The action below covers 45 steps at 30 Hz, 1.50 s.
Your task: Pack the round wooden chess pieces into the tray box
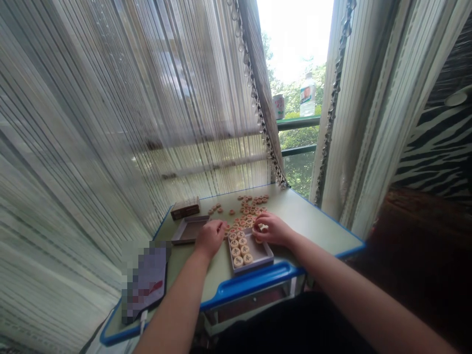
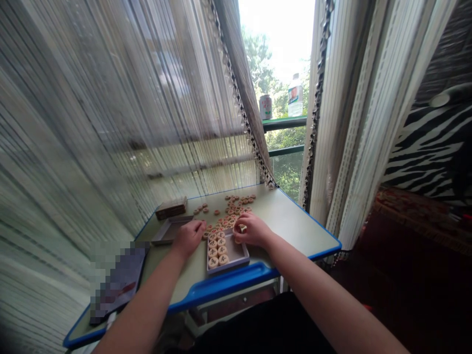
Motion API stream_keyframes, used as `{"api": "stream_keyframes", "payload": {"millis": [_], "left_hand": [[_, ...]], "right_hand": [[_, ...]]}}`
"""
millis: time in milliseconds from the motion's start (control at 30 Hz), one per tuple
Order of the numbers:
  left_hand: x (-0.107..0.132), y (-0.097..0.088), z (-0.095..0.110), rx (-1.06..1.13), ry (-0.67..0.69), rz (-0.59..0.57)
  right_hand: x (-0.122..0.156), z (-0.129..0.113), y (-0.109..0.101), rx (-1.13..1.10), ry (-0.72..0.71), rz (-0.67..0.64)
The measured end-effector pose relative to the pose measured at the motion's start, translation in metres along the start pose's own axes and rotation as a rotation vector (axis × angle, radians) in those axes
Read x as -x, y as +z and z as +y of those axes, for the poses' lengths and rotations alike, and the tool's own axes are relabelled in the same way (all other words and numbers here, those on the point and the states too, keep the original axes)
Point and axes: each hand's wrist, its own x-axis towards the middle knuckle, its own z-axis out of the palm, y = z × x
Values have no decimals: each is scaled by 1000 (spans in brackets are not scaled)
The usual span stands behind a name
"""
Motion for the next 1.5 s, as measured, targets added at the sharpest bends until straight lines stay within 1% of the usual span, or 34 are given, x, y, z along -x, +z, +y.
{"api": "stream_keyframes", "payload": {"millis": [133,267,533,700,967,1133,1267,1367,1433,1500], "left_hand": [[2,4,3,48,-71,-31],[3,7,2,80,-128,-10],[4,2,5,71,-118,-16],[4,1,6,47,-128,-56],[6,3,6,1,-102,-90],[6,1,9,38,-113,-126],[6,0,9,22,-133,-131],[6,0,8,-3,-130,-120],[6,0,8,-9,-134,-115],[6,1,7,-16,-125,-99]], "right_hand": [[-1,0,-2,42,10,-6],[0,1,-3,31,7,-23],[0,1,-4,6,28,-23],[0,1,-5,8,43,-26],[1,4,-8,-25,74,-46],[2,8,-9,-25,107,9],[3,7,-9,-10,90,8],[4,8,-9,7,102,55],[3,10,-9,35,146,102],[4,13,-9,82,229,140]]}}
